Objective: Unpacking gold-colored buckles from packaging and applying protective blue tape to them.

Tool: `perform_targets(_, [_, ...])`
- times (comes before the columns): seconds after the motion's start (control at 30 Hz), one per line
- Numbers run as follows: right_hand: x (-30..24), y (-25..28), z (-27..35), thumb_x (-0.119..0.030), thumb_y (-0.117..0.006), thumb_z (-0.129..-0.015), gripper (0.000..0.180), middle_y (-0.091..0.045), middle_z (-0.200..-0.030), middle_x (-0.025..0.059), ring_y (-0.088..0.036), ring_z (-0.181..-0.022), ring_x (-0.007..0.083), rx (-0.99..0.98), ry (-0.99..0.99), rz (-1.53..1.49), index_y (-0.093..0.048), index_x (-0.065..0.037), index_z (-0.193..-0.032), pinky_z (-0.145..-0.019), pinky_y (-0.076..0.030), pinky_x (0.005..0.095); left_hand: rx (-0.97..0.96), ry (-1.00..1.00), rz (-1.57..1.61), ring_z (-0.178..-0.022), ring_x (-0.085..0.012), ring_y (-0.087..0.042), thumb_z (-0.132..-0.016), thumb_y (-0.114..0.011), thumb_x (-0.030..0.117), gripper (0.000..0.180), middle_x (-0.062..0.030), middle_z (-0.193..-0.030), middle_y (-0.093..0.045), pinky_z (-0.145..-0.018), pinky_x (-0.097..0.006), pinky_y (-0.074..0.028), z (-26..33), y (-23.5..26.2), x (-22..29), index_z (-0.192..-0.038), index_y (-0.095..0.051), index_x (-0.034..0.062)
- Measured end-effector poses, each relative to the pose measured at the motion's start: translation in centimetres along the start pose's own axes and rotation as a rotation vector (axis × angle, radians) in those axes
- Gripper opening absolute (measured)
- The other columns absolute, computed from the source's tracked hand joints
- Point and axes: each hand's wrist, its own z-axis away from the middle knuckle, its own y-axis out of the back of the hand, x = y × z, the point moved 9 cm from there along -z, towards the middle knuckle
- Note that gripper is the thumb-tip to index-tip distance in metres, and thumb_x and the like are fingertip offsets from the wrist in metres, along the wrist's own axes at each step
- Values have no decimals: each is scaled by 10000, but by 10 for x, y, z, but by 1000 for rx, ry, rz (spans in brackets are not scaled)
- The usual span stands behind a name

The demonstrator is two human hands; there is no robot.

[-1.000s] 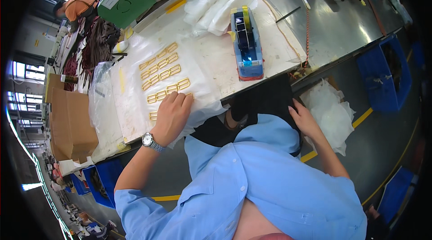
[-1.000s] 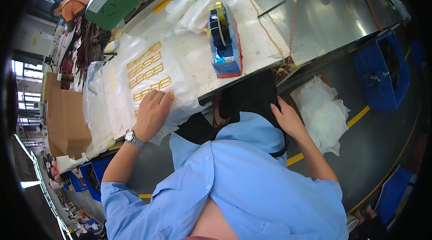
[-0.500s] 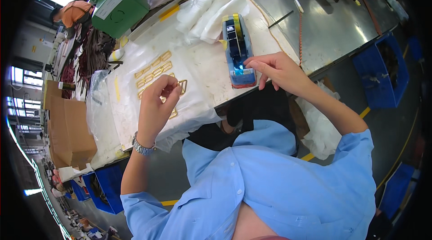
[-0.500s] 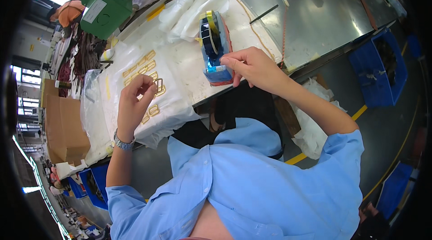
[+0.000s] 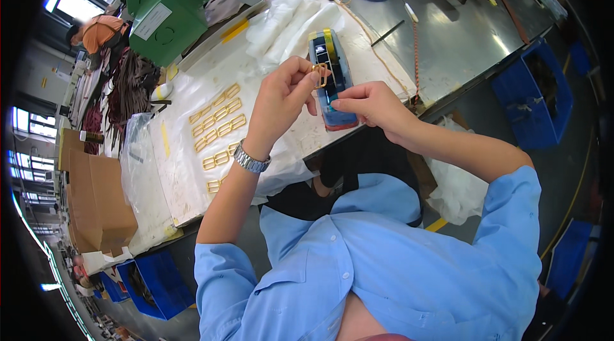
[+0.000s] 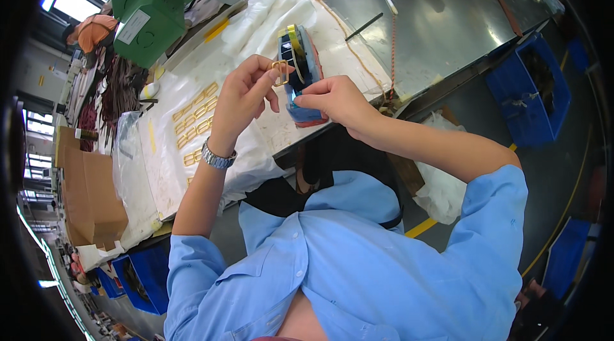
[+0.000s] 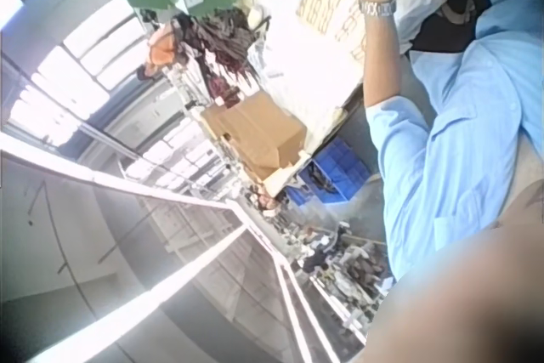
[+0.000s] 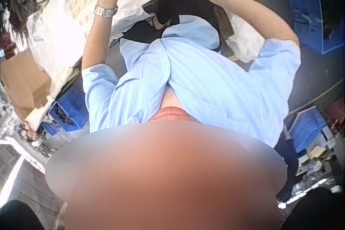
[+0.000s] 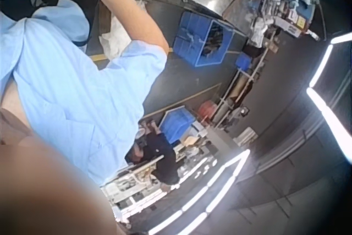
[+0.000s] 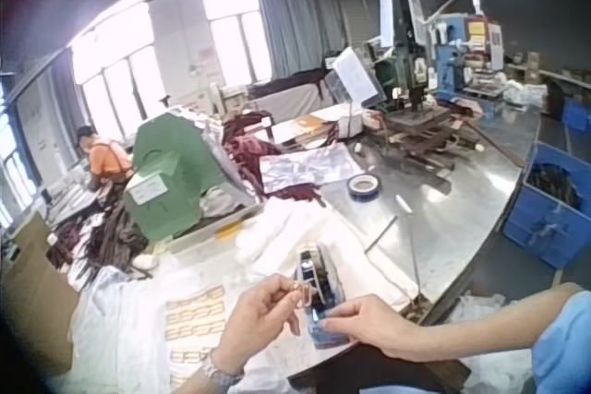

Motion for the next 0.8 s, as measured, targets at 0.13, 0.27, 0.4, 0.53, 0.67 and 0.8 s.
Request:
perform_targets(0.13, [4, 3, 3, -247, -841, -956, 219, -691, -843, -41, -482, -656, 13, 24, -94, -155, -791, -59, -1057, -560, -337, 203, -14, 75, -46, -662, -108, -715, -1113, -620, 175, 187, -56, -883, -719, -503, -242, -492, -4, 1, -1, -1076, -626, -8])
perform_targets(0.27, [-17, 2, 24, -235, -825, -975, 192, -691, -848, -43, -478, -653, 7, 38, -3, -245, -781, -60, -1040, -564, -339, 195, -16, 16, -37, -682, -127, -742, -1111, -624, 195, 208, -72, -913, -723, -494, -246, -510, -13, 5, 1, -1096, -625, -12])
perform_targets(0.4, [11, -25, 79, -166, -777, -1014, 139, -717, -881, -27, -553, -694, 16, -35, 40, -226, -778, -34, -1057, -599, -410, 189, -19, -24, -47, -687, -150, -751, -1113, -615, 188, 216, -91, -968, -715, -524, -253, -556, -28, 10, -2, -1136, -623, -27])
perform_targets(0.53, [106, -46, 82, -135, -733, -1041, 122, -790, -1027, 66, -633, -759, 50, 36, -7, -377, -753, -15, -1038, -638, -489, 221, -43, 12, -12, -740, -148, -765, -1127, -606, 220, 279, -59, -965, -697, -569, -243, -593, -33, 12, -6, -1229, -638, -37])
perform_targets(0.67, [92, -57, 99, -89, -680, -1067, 103, -807, -1123, 131, -719, -881, 100, 41, 62, -377, -715, 6, -1049, -689, -552, 246, 48, -53, 13, -917, -152, -768, -1093, -664, 202, 233, -40, -998, -718, -716, -278, -610, -20, 18, 5, -1144, -694, -23])
perform_targets(0.8, [112, -57, 92, -86, -679, -1073, 111, -807, -1087, 153, -754, -882, 138, -17, 33, -428, -700, 22, -1071, -733, -597, 263, 64, 14, 55, -738, -46, -576, -1047, -738, 169, 193, 14, -891, -699, -667, -198, -461, 26, 14, 17, -1103, -751, -16])
